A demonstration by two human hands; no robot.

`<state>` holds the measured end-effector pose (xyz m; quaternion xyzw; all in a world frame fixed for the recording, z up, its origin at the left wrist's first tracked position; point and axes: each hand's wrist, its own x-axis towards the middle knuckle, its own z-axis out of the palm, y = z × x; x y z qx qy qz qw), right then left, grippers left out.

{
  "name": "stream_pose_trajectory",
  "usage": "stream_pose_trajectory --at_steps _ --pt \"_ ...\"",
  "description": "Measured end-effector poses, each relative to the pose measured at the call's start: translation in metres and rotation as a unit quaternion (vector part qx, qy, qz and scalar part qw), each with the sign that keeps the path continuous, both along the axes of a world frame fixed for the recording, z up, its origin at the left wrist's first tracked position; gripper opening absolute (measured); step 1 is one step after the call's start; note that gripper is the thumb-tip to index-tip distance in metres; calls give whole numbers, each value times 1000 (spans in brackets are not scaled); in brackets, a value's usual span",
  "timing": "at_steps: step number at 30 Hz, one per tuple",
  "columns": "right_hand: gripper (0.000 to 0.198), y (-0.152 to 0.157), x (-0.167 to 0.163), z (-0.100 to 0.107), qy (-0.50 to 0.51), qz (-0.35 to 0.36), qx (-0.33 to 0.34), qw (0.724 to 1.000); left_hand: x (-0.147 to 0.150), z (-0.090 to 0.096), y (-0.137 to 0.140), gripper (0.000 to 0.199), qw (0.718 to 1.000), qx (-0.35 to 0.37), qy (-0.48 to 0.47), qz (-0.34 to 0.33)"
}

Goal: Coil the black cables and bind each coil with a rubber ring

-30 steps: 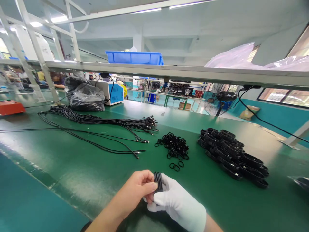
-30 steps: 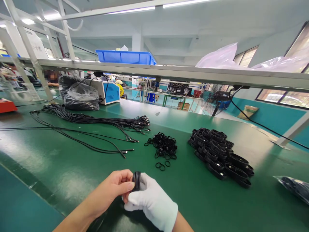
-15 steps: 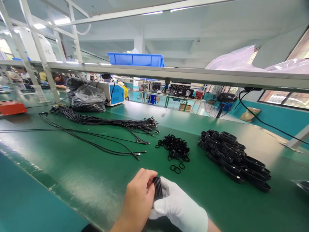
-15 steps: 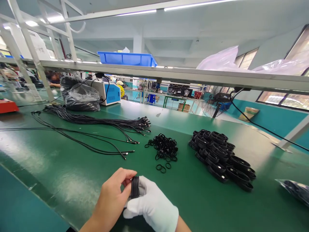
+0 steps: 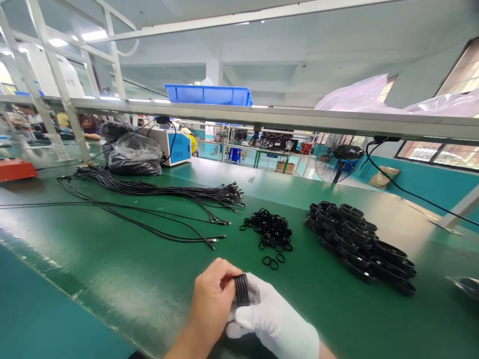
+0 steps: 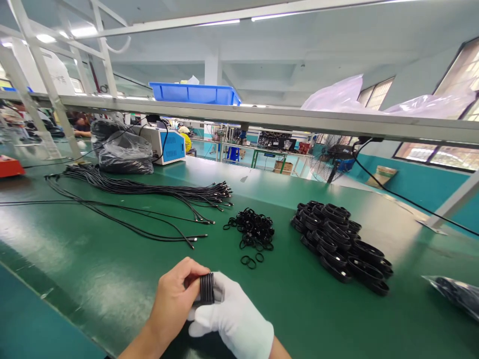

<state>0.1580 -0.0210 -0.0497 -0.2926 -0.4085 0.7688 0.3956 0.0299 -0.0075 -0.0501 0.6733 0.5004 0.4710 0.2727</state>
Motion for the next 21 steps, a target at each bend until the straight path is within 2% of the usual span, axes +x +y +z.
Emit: stream_pose_trajectory --at_steps 4,7,11,12,14,17,19,21 --pt "49 -1 10 2 62 36 -18 997 -4 16 2 23 998 -58 4 -38" --pt "47 -1 17 0 114 55 -34 991 -13 31 1 15 991 -108 -54 -55" --pt "45 -1 19 -1 144 74 -33 986 -26 38 1 18 982 -153 -89 -67" --pt "45 -2 19 -1 156 89 -30 983 -28 38 2 20 978 -167 -92 -89" --pt "45 -4 19 2 181 133 -38 974 -31 36 5 29 956 -208 -111 -175" --pt "54 -5 17 3 195 193 -75 959 -32 31 13 39 894 -254 -172 -325" --pt "59 -4 16 0 187 188 -95 959 -31 25 19 36 879 -250 -209 -348" --pt "49 -2 14 -5 179 141 -86 970 -30 19 24 33 888 -233 -226 -325"
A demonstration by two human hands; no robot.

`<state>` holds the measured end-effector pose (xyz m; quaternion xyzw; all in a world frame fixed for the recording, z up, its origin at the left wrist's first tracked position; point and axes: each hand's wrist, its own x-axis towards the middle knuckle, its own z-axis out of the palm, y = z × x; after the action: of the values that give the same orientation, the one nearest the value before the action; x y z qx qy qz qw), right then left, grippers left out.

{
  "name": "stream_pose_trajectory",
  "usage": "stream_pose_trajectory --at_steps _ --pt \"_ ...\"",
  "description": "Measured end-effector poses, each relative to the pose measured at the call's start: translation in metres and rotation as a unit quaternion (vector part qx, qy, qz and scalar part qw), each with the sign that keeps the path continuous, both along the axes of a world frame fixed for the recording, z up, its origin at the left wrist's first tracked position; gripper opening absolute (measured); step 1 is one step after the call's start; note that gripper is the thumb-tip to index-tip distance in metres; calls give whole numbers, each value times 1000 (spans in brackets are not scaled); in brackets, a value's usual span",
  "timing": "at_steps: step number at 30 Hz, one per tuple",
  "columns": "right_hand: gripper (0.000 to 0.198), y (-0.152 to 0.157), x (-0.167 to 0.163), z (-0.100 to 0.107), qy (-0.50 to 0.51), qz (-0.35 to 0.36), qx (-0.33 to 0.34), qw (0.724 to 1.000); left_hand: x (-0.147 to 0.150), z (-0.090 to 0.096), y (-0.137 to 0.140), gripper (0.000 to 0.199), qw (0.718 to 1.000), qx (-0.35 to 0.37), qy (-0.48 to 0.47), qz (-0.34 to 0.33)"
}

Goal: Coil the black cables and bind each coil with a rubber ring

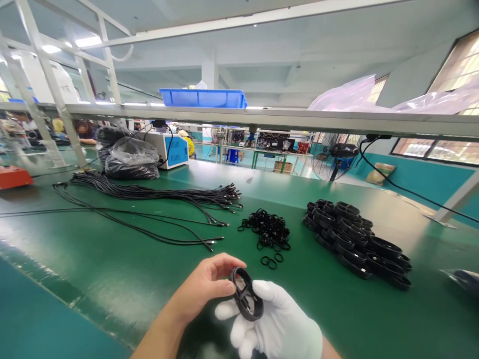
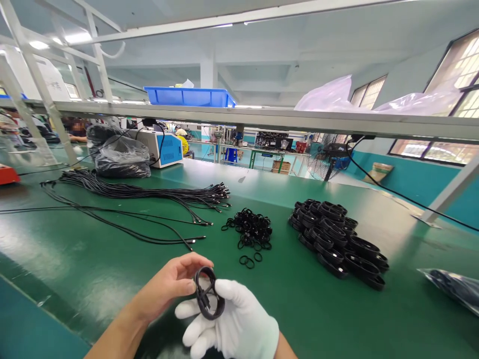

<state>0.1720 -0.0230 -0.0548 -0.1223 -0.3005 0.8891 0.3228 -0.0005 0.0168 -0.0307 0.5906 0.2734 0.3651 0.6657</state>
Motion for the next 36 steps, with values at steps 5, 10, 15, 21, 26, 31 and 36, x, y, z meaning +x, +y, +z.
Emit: stream_pose_trajectory --at_steps 5,10,15,21,26,31,36 --pt "29 3 -5 -10 16 -59 21 998 -1 -9 2 31 1000 15 18 17" --pt "38 1 -6 0 -84 -96 60 990 -1 -8 0 28 997 31 37 53" --pt "47 0 -7 7 -236 -165 91 953 -2 -9 0 28 992 44 67 100" --pt "46 -1 -11 3 -143 -117 76 980 7 -13 -6 23 980 76 77 166" --pt "55 -4 -23 8 -180 -104 53 977 17 -14 -10 7 950 145 122 248" --pt "58 -4 -24 12 -160 -110 37 980 13 -14 -9 9 942 153 147 261" --pt "56 10 -22 1 -191 -114 94 971 6 -20 -5 20 925 170 203 272"
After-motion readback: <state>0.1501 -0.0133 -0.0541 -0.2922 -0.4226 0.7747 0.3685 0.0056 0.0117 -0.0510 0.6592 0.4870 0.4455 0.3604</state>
